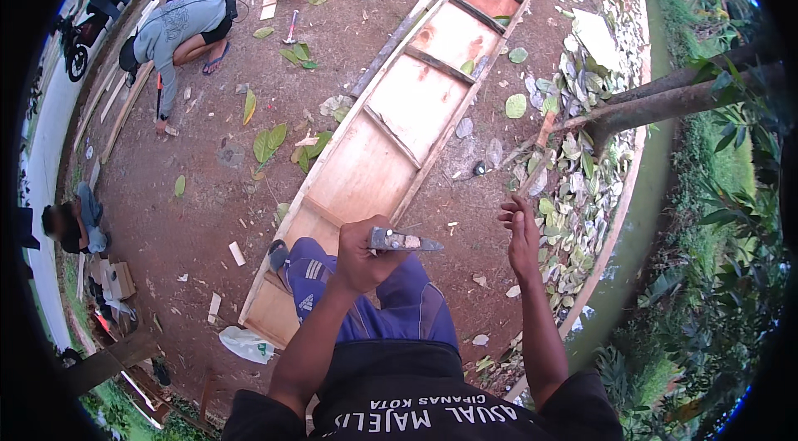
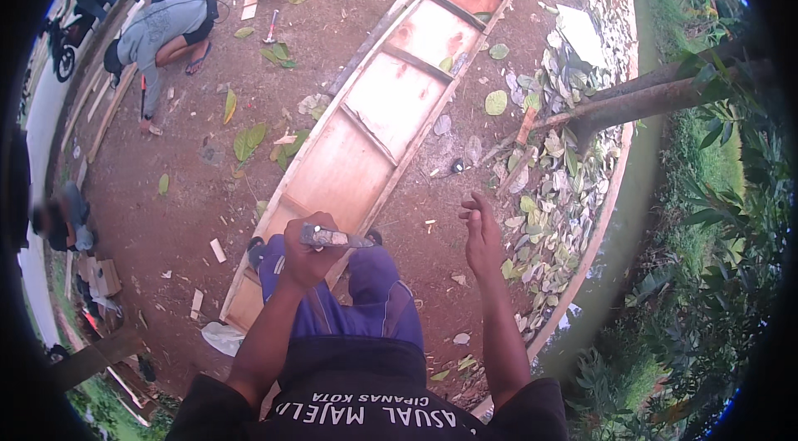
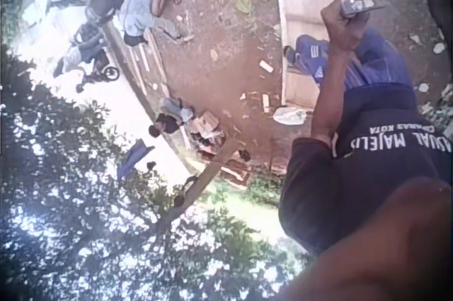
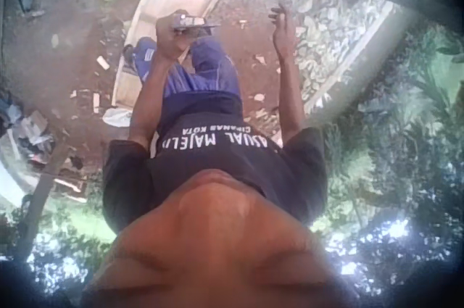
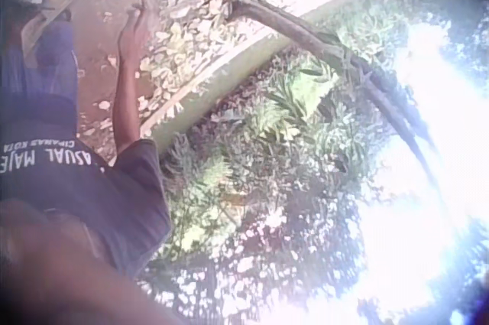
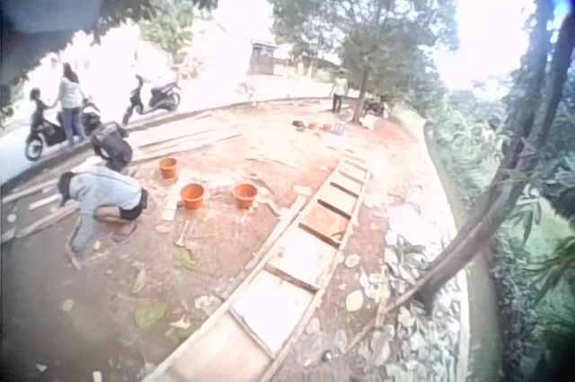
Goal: The person assembles a wooden ladder-like structure by positioning wooden slats and securing them with nails using a hammer. They repeatedly adjust the slats and hammer nails into place while sitting on the ground.
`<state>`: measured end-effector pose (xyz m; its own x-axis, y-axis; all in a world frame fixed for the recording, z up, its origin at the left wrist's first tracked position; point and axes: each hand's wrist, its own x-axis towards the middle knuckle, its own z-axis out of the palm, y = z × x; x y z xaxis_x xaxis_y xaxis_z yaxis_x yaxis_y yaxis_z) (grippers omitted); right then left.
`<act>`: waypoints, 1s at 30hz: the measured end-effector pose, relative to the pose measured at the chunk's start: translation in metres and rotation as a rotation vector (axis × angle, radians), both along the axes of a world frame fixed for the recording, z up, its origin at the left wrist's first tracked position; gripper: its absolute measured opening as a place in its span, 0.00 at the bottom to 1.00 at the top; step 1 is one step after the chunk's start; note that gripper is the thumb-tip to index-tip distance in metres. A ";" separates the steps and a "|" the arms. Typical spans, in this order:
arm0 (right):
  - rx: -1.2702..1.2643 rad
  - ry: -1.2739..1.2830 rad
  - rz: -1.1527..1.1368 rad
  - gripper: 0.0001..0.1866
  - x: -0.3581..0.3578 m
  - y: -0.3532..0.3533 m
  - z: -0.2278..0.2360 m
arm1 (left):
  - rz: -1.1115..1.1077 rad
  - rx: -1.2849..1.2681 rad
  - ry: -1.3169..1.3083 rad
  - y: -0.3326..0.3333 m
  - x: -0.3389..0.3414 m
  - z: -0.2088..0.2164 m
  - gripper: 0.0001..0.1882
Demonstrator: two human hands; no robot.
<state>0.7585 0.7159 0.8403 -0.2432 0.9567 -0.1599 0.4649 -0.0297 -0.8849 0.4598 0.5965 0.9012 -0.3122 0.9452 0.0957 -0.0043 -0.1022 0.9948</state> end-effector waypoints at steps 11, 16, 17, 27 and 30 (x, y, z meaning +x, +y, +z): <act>-0.292 0.219 0.902 0.24 -0.093 -0.172 0.036 | 0.165 -0.682 0.213 -0.226 0.078 -0.005 0.32; -0.324 0.137 1.184 0.25 -0.102 -0.250 0.055 | 0.497 -0.884 0.055 -0.298 0.142 0.026 0.40; -0.376 0.158 1.277 0.25 -0.101 -0.267 0.051 | 0.606 -0.917 0.015 -0.316 0.159 0.025 0.41; -0.095 -0.026 2.147 0.20 -0.080 -0.395 0.080 | 1.375 -0.838 -0.140 -0.444 0.297 0.014 0.40; 0.078 0.011 2.154 0.23 -0.071 -0.411 0.081 | 1.339 -0.873 -0.179 -0.467 0.299 0.019 0.39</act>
<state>0.6875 0.3046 0.9211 -0.6728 -0.7273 -0.1356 -0.2847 0.4237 -0.8599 0.7591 0.1292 0.9201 -0.8664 -0.2596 -0.4266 -0.4993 0.4429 0.7446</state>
